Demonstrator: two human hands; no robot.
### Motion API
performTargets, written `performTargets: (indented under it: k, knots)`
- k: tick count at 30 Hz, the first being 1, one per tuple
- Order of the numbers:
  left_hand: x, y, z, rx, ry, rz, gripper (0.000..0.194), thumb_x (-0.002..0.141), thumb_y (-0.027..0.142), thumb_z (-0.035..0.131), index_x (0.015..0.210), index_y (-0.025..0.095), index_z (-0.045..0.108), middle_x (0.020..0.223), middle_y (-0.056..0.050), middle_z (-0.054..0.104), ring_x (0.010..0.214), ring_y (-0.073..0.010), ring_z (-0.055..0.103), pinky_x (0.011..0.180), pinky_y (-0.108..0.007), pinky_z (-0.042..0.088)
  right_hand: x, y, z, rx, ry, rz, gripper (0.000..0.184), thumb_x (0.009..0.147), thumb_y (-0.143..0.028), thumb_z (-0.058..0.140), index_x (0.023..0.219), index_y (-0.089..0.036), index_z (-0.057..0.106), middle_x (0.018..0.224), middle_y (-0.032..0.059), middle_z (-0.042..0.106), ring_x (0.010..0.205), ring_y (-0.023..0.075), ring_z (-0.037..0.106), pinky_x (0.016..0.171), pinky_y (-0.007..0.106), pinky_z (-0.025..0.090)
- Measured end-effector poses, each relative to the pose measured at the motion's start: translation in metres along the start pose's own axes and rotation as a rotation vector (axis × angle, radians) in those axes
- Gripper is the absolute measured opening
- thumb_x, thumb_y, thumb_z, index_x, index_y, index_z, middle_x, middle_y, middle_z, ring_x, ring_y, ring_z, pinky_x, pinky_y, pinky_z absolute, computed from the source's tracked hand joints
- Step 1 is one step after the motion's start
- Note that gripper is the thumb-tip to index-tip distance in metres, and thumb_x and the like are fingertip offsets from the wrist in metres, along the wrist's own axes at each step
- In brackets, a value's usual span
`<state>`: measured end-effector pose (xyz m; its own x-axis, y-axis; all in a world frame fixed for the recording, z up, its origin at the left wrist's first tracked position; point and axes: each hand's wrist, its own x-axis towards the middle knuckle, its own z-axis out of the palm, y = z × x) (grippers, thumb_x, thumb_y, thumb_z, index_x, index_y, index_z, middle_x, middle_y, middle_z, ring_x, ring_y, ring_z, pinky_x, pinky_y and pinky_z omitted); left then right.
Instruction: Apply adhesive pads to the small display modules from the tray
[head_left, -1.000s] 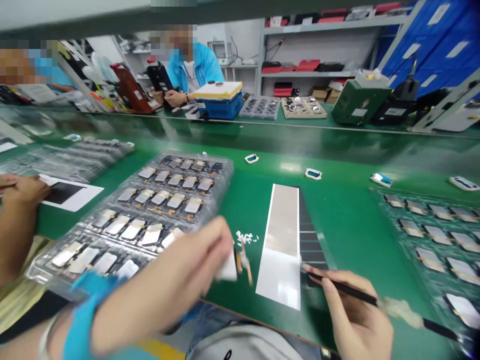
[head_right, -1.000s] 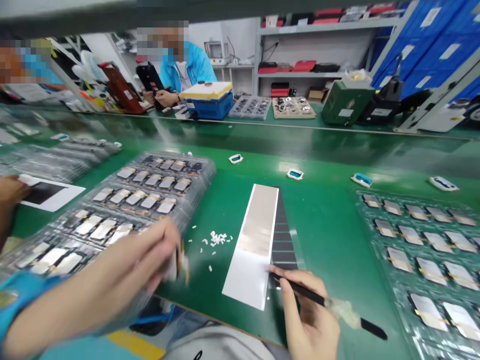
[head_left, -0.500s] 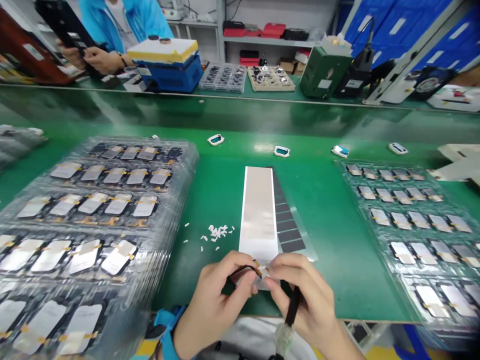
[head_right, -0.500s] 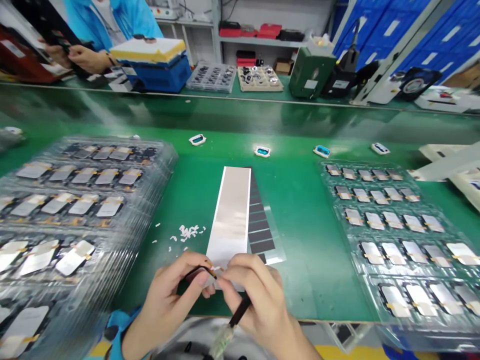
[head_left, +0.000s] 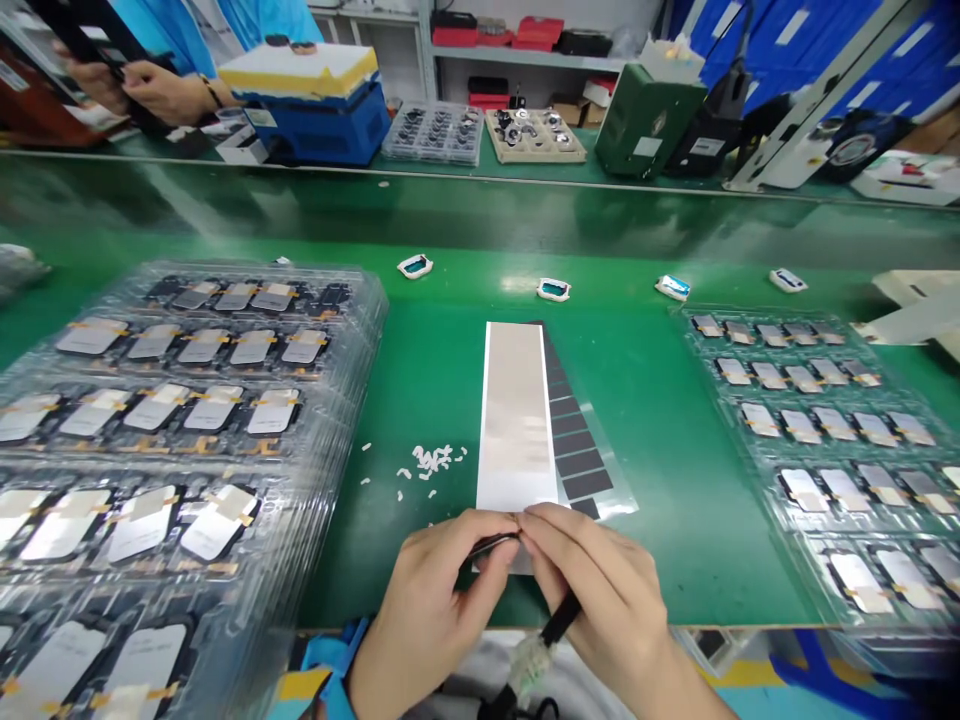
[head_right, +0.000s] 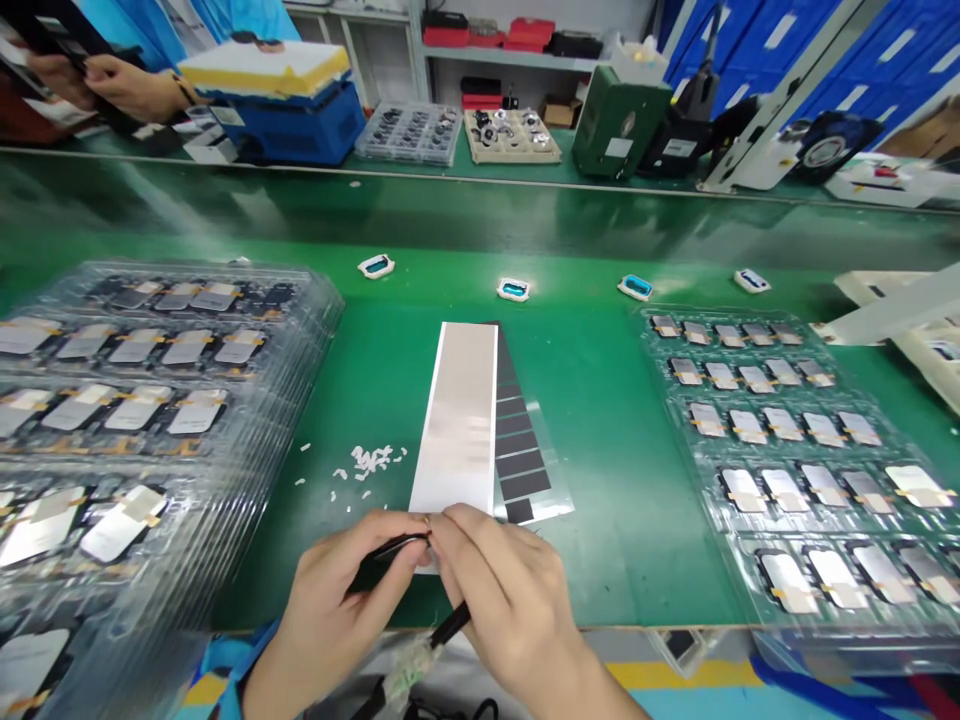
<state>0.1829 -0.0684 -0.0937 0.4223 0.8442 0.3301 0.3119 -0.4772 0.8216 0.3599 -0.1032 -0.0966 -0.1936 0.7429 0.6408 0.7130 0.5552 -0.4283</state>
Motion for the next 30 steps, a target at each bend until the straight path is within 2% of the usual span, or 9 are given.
performTargets:
  k: [6,10,13,15,19,21,26,30]
  knots:
    - [-0.001,0.002,0.001,0.008,0.008,-0.014,0.013,0.095,0.011,0.057,0.1,0.024,0.059,0.084,0.003,0.074,0.07,-0.0111,0.071,0.065,-0.018,0.051,0.009,0.0,-0.004,0.024,-0.093,-0.029,0.022,0.091,-0.001,0.058,0.11,-0.011,0.064,0.097,0.0112,0.071,0.077,0.0155,0.068,0.061,0.026,0.055]
    - [-0.002,0.004,0.0,-0.017,-0.007,-0.048,0.011,0.096,0.014,0.054,0.096,0.024,0.059,0.077,0.005,0.072,0.061,-0.0104,0.068,0.06,-0.019,0.049,0.026,0.008,-0.013,0.211,-0.179,0.152,0.013,0.094,-0.008,0.054,0.098,-0.017,0.063,0.087,0.0042,0.065,0.071,0.0118,0.063,0.06,0.023,0.05]
    - [-0.002,0.006,0.001,-0.007,-0.075,-0.012,0.011,0.094,0.015,0.052,0.092,0.024,0.058,0.072,0.006,0.071,0.058,-0.0114,0.067,0.057,-0.021,0.047,0.051,0.016,-0.018,0.322,-0.279,0.296,0.011,0.093,-0.014,0.057,0.084,-0.02,0.062,0.071,-0.0028,0.056,0.054,0.0079,0.048,0.05,0.022,0.04]
    - [-0.001,0.007,0.002,0.002,-0.128,0.03,0.013,0.094,0.015,0.051,0.092,0.025,0.058,0.076,0.007,0.073,0.062,-0.0128,0.069,0.06,-0.023,0.047,0.068,0.02,-0.015,0.35,-0.376,0.329,0.013,0.089,-0.013,0.061,0.078,-0.02,0.064,0.067,-0.0047,0.055,0.051,0.0071,0.042,0.048,0.022,0.035]
    - [-0.002,0.009,0.002,0.003,-0.193,0.041,0.014,0.094,0.016,0.047,0.092,0.026,0.058,0.083,0.007,0.076,0.068,-0.0155,0.072,0.065,-0.026,0.048,0.092,0.022,0.008,0.328,-0.598,0.41,0.016,0.075,-0.004,0.07,0.072,-0.019,0.066,0.071,-0.0033,0.063,0.063,0.0093,0.054,0.06,0.022,0.04]
    - [-0.003,0.008,0.001,0.0,-0.203,0.033,0.014,0.094,0.017,0.046,0.092,0.025,0.057,0.082,0.007,0.076,0.068,-0.016,0.071,0.066,-0.026,0.048,0.097,0.02,0.021,0.291,-0.654,0.441,0.018,0.071,0.0,0.07,0.071,-0.018,0.066,0.074,-0.0019,0.064,0.069,0.0116,0.057,0.064,0.023,0.041]
    - [-0.004,0.009,-0.002,-0.007,-0.185,0.031,0.013,0.093,0.016,0.045,0.095,0.025,0.054,0.081,0.006,0.074,0.066,-0.0165,0.069,0.064,-0.026,0.047,0.106,0.016,0.036,0.274,-0.734,0.442,0.03,0.064,0.011,0.057,0.074,-0.016,0.067,0.075,-0.0007,0.062,0.069,0.0133,0.054,0.065,0.027,0.038]
    - [-0.005,0.01,-0.004,-0.013,-0.183,0.005,0.014,0.092,0.016,0.046,0.1,0.024,0.054,0.083,0.002,0.073,0.069,-0.0187,0.068,0.064,-0.027,0.047,0.112,0.02,0.038,0.36,-0.744,0.463,0.038,0.067,0.01,0.056,0.085,-0.018,0.072,0.083,0.0007,0.067,0.075,0.0144,0.058,0.07,0.028,0.042]
